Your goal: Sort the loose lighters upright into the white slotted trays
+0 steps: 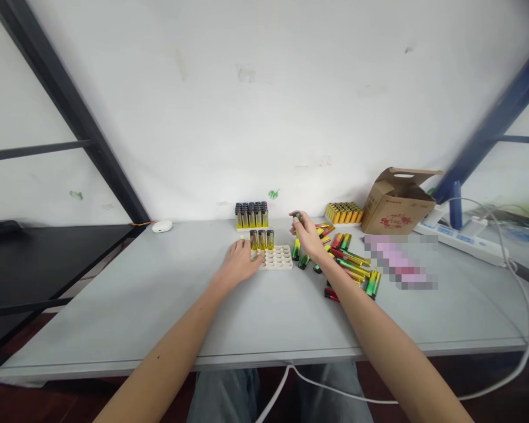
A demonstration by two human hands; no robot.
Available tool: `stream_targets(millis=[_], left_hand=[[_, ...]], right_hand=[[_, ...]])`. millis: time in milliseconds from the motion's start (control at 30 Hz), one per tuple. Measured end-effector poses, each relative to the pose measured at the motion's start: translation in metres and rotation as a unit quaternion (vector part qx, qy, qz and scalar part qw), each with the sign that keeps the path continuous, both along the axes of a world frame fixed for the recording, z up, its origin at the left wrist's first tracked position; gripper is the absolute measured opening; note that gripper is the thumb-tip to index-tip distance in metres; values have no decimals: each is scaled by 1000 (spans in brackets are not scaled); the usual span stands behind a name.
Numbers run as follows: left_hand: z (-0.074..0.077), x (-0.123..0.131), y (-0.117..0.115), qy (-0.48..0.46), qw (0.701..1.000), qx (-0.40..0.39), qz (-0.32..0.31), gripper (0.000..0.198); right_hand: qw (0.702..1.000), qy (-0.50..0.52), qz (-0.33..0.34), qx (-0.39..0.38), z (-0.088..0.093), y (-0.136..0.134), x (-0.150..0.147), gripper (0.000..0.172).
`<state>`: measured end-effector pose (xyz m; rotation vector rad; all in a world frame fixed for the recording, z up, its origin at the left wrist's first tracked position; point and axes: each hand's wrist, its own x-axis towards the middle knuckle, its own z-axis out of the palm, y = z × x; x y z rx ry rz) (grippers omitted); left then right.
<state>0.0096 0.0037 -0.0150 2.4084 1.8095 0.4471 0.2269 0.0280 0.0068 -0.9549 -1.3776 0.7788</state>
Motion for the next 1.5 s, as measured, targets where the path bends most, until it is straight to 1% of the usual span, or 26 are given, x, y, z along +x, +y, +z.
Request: stream_targets(millis=[33, 100, 133, 200, 333, 467, 567, 733, 800, 1000, 1167, 1267, 1500], left_hand=[[0, 0, 0, 0, 1000, 0, -1, 46], [-2, -1, 1, -3, 1000, 1, -2, 47], [-2, -1, 1, -5, 1000, 2, -2, 47], [-4, -1, 2, -6, 1000, 7, -1, 48], [-4, -1, 2, -4, 1000, 14, -3, 53], [-3, 0, 2, -7, 1000, 19, -9, 53], [-4, 0, 3, -6, 1000, 22, -13, 55], [-4, -1, 3, -5, 1000, 28, -11, 52], [-4, -1, 2, -5, 1000, 28, -13, 52], [-3, -1, 2, -2, 1000, 21, -16, 52], [-3, -2, 2, -4, 1000, 25, -9, 47], [-3, -2, 2, -2, 1000, 25, -7, 43], [-4, -2, 3, -2, 1000, 26, -12, 43]], right_hand=[[996, 66, 36, -42, 4, -3, -2, 27], [970, 164, 127, -127, 12, -10, -4, 30], [954, 193, 169, -156, 16, -14, -5, 32], [925, 230, 235, -189, 21, -20, -6, 36], [883, 281, 302, -225, 26, -27, -10, 42], [859, 291, 344, -243, 25, -30, -13, 43], [854, 281, 352, -262, 23, -30, -16, 41], [861, 262, 321, -294, 22, -32, -22, 39], [862, 272, 317, -288, 22, -32, -23, 40], [846, 303, 332, -288, 22, -32, -21, 41], [847, 315, 306, -299, 21, -34, -21, 39], [847, 324, 304, -291, 19, -33, -22, 39], [854, 324, 301, -275, 12, -28, -19, 38]])
